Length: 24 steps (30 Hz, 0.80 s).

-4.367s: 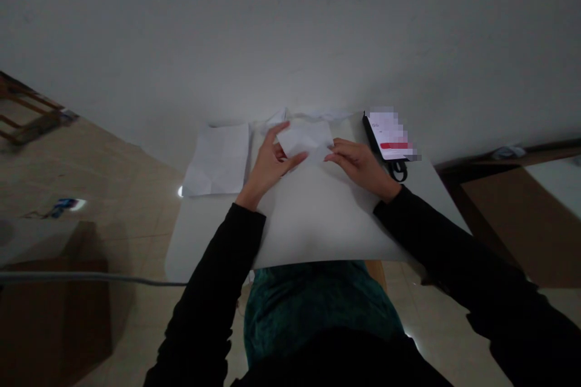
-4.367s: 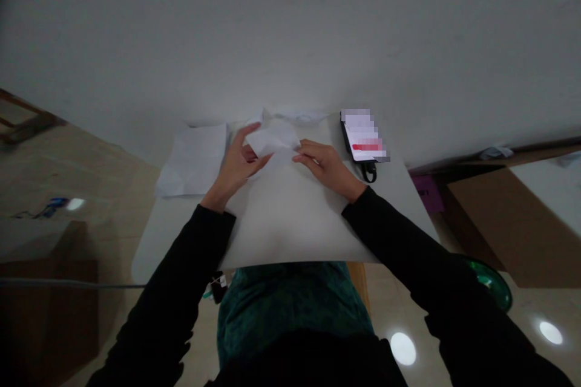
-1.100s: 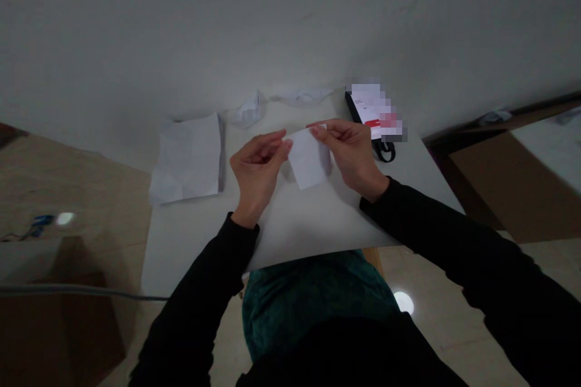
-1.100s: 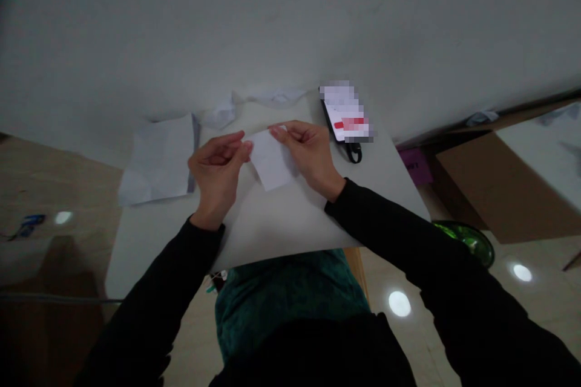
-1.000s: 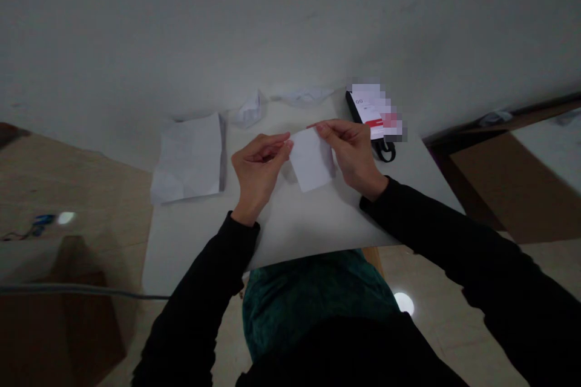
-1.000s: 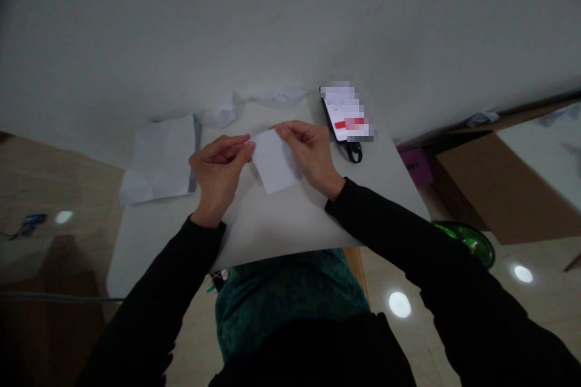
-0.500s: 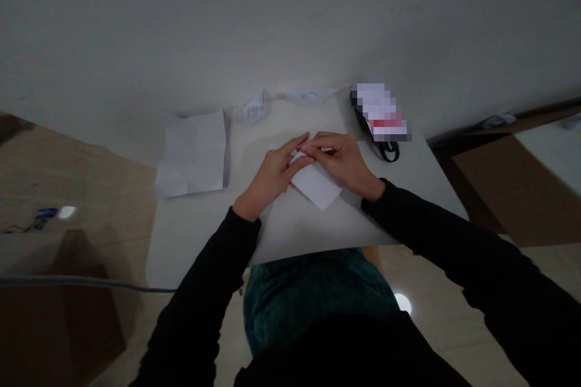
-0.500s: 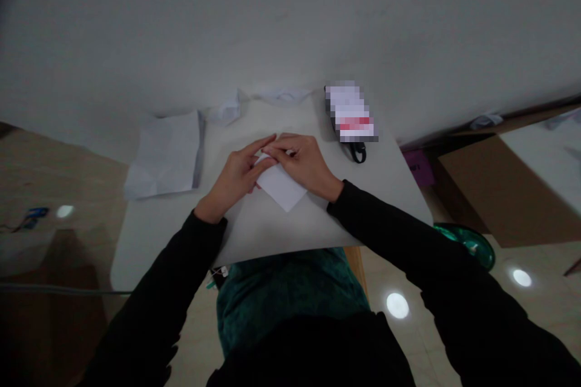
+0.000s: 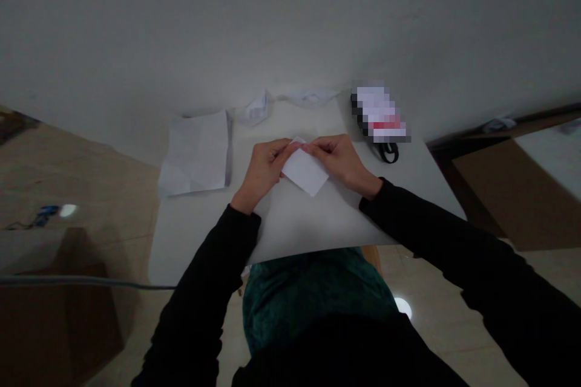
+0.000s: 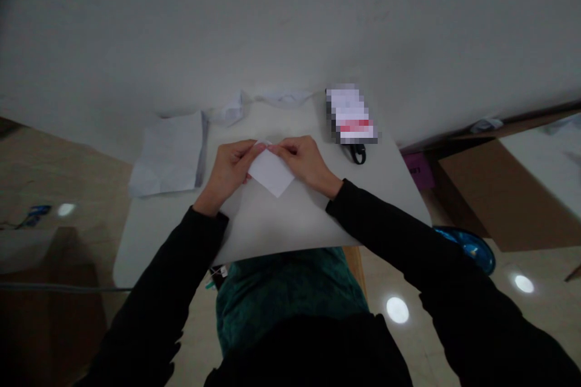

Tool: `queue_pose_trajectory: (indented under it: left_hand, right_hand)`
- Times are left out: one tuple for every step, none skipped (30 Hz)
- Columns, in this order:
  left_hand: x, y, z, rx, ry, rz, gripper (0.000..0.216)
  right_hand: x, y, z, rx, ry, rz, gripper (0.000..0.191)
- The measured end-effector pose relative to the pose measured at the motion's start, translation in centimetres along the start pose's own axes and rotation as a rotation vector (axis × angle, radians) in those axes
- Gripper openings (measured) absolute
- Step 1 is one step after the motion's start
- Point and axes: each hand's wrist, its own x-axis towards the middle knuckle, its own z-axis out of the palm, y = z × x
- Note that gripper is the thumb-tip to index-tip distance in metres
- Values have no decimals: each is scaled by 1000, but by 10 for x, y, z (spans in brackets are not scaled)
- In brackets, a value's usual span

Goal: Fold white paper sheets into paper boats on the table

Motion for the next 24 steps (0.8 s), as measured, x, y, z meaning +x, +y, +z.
queue_pose_trajectory:
  left_hand:
    - [1,-2,-2,-5,-2,2,33]
    - [2,-3,-4,-10,-11,1,32]
    - [3,-5,-6,-13,-18,-4,32]
    - [4,-6,-8,-15,-23,-7,33]
    - [5,-7,-10,-16,-23,-8,33]
    - [6,-7,-12,-15,-16,-6,33]
    - [6,-7,-14,-16,-6,-3,33]
    - [6,-6,-16,-18,5,-3,32]
    - [6,-5,-18,-20,14,-6,31]
    - [6,-5,-19,-21,17,-10,31]
    - [6,-4,-20,-21,17,-13,31]
    - [6,-4,-21,-19,16,-13,32]
    - [6,-5,-22,-17,18,-12,33]
    - [6,-5,-22,-15,25,-11,34]
    - [6,-6,-23,-14,40,-15,35]
    - [6,-6,-23,-13,59,-24,36]
    - [6,-7,-23,-11,77,-38,38]
    - [6,-7,-23,-10,93,-53,40]
    - [6,-7,-24,-10,108,-63,42]
    - [6,-8,-24,-9,119,-67,43]
    - [6,-8,-24,-7,128,-65,43]
    - [6,-8,-25,-5,131,-59,42]
    - [6,-9,-26,-3,127,-52,41]
    - [7,-11,-27,0,116,-40,39]
  right_hand:
    - [0,1,0,24,-60,48,45]
    - [0,2,1,49,-111,91,47]
    - [0,2,2,71,-137,121,48]
    - [0,3,2,89,-132,130,49]
    - [1,3,3,96,-109,123,49]
    - [0,3,3,92,-87,105,49]
    - [0,3,3,84,-89,89,49]
    - [0,3,3,77,-118,79,49]
    - [0,3,3,73,-161,74,49]
    - [0,2,2,72,-199,70,49]
    - [-1,2,1,72,-222,65,49]
    - [-1,2,1,77,-220,61,48]
    - [-1,1,0,85,-195,59,46]
    - [-2,1,0,91,-158,56,44]
    - [-2,1,0,95,-124,56,42]
    - [-2,2,0,96,-99,57,41]
    - [-2,2,0,99,-81,59,40]
    - [-2,3,1,102,-72,59,40]
    - [-1,4,1,108,-71,56,40]
    - [0,5,1,117,-73,48,40]
    - [1,5,0,128,-74,36,39]
    - [2,6,-1,141,-71,21,38]
    - [3,7,-2,152,-65,3,38]
    - [5,7,-4,159,-54,-16,38]
